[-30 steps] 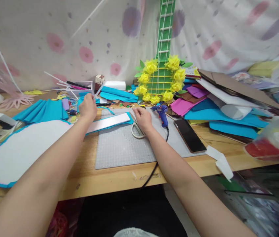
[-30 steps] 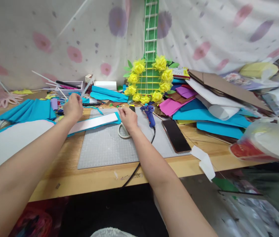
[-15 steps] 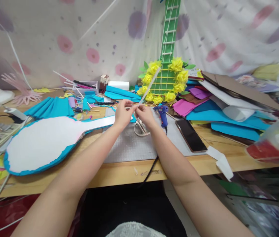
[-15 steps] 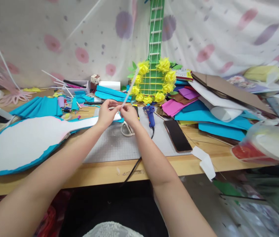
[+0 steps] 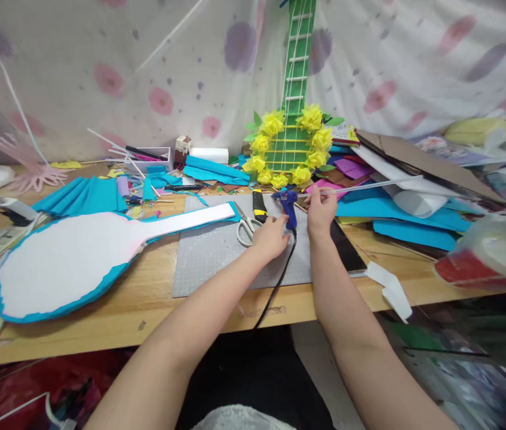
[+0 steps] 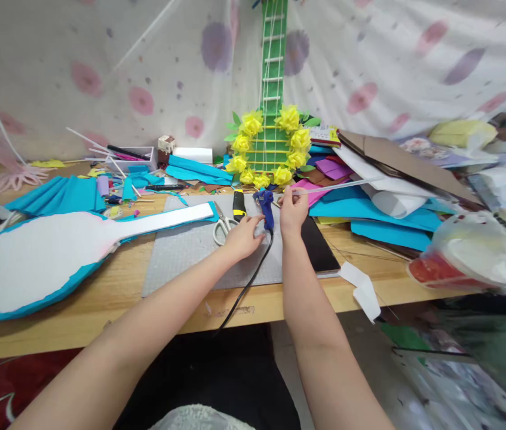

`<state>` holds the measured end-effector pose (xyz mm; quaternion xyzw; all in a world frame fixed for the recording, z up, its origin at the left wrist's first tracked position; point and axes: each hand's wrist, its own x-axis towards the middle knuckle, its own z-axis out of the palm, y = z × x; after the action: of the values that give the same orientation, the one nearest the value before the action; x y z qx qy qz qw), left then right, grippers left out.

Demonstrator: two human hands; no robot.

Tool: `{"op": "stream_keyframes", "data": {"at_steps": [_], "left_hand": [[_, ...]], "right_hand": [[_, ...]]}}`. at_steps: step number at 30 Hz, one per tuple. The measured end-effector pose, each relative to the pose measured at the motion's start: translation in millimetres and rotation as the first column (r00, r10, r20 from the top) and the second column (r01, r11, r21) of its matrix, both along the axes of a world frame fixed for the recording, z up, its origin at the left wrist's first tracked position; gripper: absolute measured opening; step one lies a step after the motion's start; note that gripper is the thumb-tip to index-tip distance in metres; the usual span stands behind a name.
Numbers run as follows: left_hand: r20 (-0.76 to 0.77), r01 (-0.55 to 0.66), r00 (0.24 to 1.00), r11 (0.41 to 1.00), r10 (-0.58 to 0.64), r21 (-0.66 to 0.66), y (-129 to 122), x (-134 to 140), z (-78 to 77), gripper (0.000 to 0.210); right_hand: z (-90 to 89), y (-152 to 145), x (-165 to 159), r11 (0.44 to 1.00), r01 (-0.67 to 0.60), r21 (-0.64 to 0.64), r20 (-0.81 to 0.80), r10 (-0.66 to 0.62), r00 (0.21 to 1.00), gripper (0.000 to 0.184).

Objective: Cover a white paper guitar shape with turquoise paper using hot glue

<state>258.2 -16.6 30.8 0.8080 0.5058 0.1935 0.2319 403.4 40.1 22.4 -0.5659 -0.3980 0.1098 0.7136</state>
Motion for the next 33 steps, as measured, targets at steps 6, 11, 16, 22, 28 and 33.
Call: {"op": "stream_keyframes", "data": {"at_steps": [6, 11, 16, 22, 28, 33], "left_hand": [[-0.091, 0.007, 0.996, 0.999, -0.002, 0.053, 7.9, 27.0, -4.9, 0.048], [-0.088, 0.022, 0.996, 1.000, -0.021, 0.016, 15.1, 34.5, -12.5, 0.046], [-0.072, -0.015, 0.997, 0.997, 0.020, 0.081, 12.2, 35.6, -27.0, 0.045], [-0.088, -0.023, 0.996, 0.997, 0.030, 0.077, 9.7, 35.7, -27.8, 0.045], [-0.074, -0.026, 0.997, 0.998, 0.029, 0.051, 9.8, 35.2, -25.8, 0.045], [-0.083, -0.035, 0.996, 0.998, 0.038, 0.042, 10.2, 35.9, -26.3, 0.046]], "right_hand": [[-3.4, -1.5, -6.7, 1.000, 0.007, -0.001, 0.070, -0.007, 0.998, 0.045], [-2.7, -6.6, -9.8, 0.999, 0.034, -0.006, 0.158, -0.032, 0.987, 0.044], [-2.0, -13.5, -16.0, 0.996, 0.076, -0.037, 0.289, -0.062, 0.955, 0.044], [-3.4, -16.2, -16.8, 0.980, 0.178, -0.095, 0.409, -0.124, 0.904, 0.042], [-6.0, -15.5, -16.5, 0.984, 0.154, -0.093, 0.470, -0.093, 0.878, 0.041], [-6.6, -13.9, -16.2, 0.978, 0.188, -0.092, 0.466, -0.125, 0.876, 0.043]]}}
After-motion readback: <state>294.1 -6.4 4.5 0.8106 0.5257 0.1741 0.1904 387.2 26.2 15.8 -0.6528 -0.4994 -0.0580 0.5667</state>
